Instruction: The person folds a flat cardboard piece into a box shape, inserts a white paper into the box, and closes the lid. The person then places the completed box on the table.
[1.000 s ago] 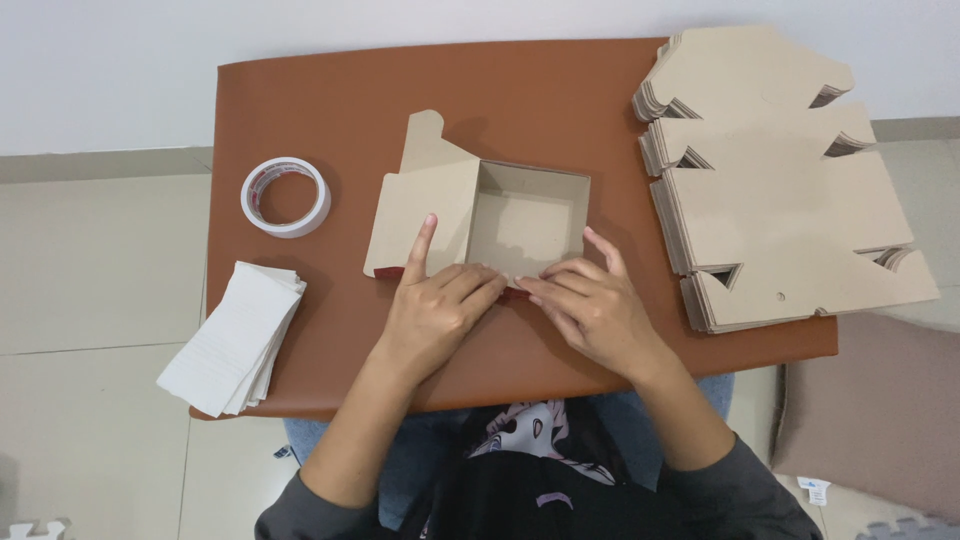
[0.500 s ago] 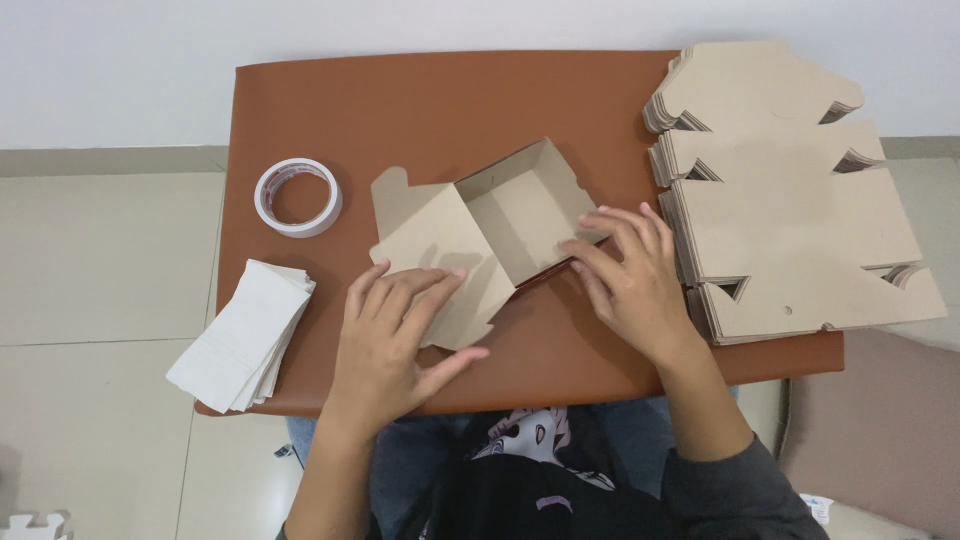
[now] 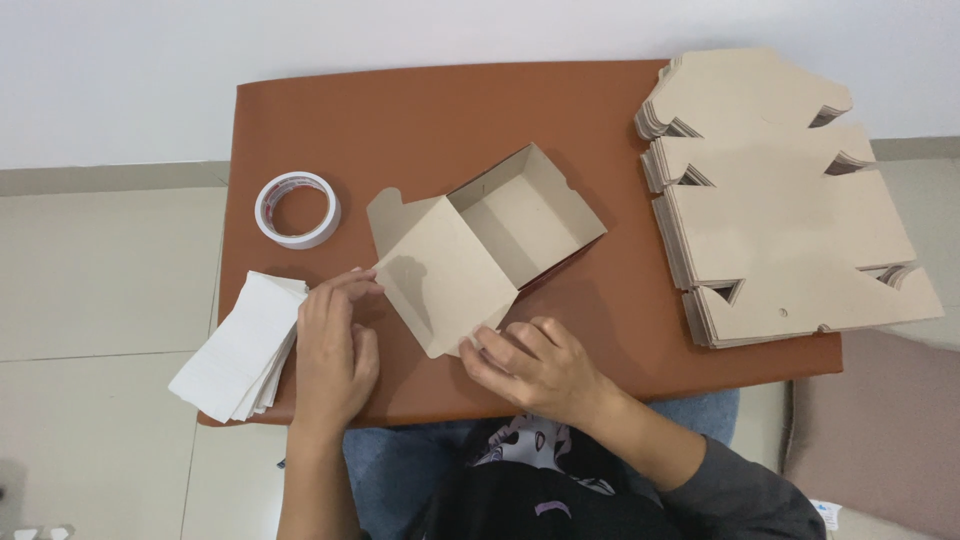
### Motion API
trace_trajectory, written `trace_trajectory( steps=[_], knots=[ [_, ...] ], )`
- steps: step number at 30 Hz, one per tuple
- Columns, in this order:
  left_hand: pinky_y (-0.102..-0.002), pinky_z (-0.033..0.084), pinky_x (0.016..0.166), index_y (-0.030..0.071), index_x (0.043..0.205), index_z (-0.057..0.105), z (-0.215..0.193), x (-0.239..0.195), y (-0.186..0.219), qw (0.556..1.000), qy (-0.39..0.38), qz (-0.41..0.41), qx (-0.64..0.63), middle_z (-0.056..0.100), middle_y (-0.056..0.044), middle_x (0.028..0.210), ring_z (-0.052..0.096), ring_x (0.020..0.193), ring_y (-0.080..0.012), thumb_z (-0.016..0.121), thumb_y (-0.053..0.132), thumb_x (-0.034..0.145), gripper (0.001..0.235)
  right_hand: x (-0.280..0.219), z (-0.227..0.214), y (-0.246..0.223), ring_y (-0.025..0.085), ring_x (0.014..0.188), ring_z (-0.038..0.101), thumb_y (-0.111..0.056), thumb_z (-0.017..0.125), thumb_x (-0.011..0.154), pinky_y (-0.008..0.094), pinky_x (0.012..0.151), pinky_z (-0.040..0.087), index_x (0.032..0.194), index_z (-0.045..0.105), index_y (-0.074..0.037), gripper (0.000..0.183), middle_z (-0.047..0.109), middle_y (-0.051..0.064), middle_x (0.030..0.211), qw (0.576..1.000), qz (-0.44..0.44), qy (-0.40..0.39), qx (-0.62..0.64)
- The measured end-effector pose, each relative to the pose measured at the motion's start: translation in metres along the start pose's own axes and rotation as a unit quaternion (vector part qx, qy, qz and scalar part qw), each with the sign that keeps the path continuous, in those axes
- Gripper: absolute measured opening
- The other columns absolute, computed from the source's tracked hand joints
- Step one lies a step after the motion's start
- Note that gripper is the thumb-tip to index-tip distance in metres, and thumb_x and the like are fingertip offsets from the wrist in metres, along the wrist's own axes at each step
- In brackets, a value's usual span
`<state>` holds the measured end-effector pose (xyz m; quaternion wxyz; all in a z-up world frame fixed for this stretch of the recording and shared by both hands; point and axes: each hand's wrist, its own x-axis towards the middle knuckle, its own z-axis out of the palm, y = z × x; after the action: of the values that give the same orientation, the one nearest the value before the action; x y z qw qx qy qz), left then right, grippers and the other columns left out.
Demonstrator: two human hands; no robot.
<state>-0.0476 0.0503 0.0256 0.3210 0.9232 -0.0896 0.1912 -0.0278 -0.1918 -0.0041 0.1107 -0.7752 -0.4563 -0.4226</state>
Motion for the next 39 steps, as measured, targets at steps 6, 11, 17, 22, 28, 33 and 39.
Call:
trace_trajectory(
  steps=[6, 11, 17, 22, 28, 33, 39],
  knots=[
    [-0.048, 0.046, 0.099, 0.007, 0.111, 0.059, 0.008, -0.014, -0.030, 0.990, 0.068, -0.111, -0.047, 0.062, -0.010, 0.108, 0.062, 0.109, -0.0343, 0.042, -0.017, 0.077, 0.046, 0.008, -0.012, 0.011, 0.022, 0.063, 0.054, -0.014, 0.071, 0.094, 0.032, 0.056, 0.048, 0.090, 0.076, -0.013, 0.007, 0.066, 0.007, 0.090, 0.991, 0.057, 0.040, 0.112],
    [-0.049, 0.050, 0.087, 0.006, 0.117, 0.052, 0.015, -0.017, -0.015, 0.972, 0.039, -0.207, -0.106, 0.064, -0.015, 0.103, 0.066, 0.099, -0.0349, 0.045, -0.007, 0.084, 0.036, 0.018, -0.018, 0.012, 0.022, 0.058, 0.054, -0.011, 0.074, 0.091, 0.031, 0.051, 0.047, 0.086, 0.076, -0.011, 0.006, 0.068, 0.006, 0.082, 0.986, 0.091, 0.049, 0.133],
    [-0.050, 0.064, 0.081, 0.012, 0.146, 0.020, 0.048, -0.023, 0.001, 0.756, -0.057, -0.386, -0.526, 0.058, -0.022, 0.127, 0.071, 0.101, -0.0372, 0.037, 0.015, 0.079, 0.069, 0.031, -0.019, 0.025, 0.022, 0.072, 0.058, -0.014, 0.079, 0.095, 0.032, 0.060, 0.045, 0.113, 0.071, -0.002, 0.023, 0.068, 0.011, 0.101, 0.978, 0.049, -0.025, 0.202],
    [-0.067, 0.039, 0.109, 0.008, 0.156, 0.019, 0.059, -0.009, -0.003, 0.635, 0.088, -0.336, -0.691, 0.036, -0.025, 0.152, 0.049, 0.131, -0.0450, 0.041, 0.017, 0.083, 0.077, 0.058, -0.026, 0.107, 0.055, 0.131, 0.043, -0.036, 0.035, 0.110, 0.064, 0.109, 0.033, 0.144, 0.049, -0.002, 0.050, 0.047, 0.031, 0.141, 0.879, 0.354, -0.096, 0.305],
    [-0.062, 0.025, 0.119, 0.001, 0.159, 0.005, 0.060, 0.025, -0.006, 0.646, 0.120, -0.305, -0.689, 0.018, -0.030, 0.161, 0.023, 0.149, -0.0489, 0.045, 0.026, 0.096, 0.079, 0.036, 0.012, 0.139, 0.046, 0.130, 0.050, -0.053, 0.023, 0.109, 0.062, 0.106, 0.039, 0.153, 0.039, -0.016, 0.060, 0.060, 0.019, 0.134, 0.781, 0.488, -0.173, 0.349],
    [-0.069, 0.018, 0.117, 0.003, 0.160, -0.001, 0.053, 0.064, -0.016, 0.748, 0.076, -0.308, -0.583, 0.016, -0.035, 0.162, 0.023, 0.148, -0.0542, 0.044, 0.043, 0.102, 0.084, 0.002, 0.031, 0.136, 0.030, 0.092, 0.070, -0.044, 0.023, 0.111, 0.042, 0.087, 0.050, 0.137, 0.056, -0.016, 0.050, 0.071, 0.013, 0.095, 0.758, 0.501, -0.161, 0.384],
    [-0.069, 0.007, 0.116, -0.001, 0.152, 0.018, 0.051, 0.096, -0.042, 0.784, -0.006, -0.308, -0.538, 0.033, -0.039, 0.153, 0.038, 0.141, -0.0547, 0.031, 0.062, 0.101, 0.082, -0.003, 0.068, 0.167, 0.035, 0.101, 0.070, -0.055, 0.027, 0.106, 0.042, 0.080, 0.059, 0.134, 0.048, -0.004, 0.062, 0.065, 0.024, 0.118, 0.589, 0.646, -0.059, 0.483]
  ],
)
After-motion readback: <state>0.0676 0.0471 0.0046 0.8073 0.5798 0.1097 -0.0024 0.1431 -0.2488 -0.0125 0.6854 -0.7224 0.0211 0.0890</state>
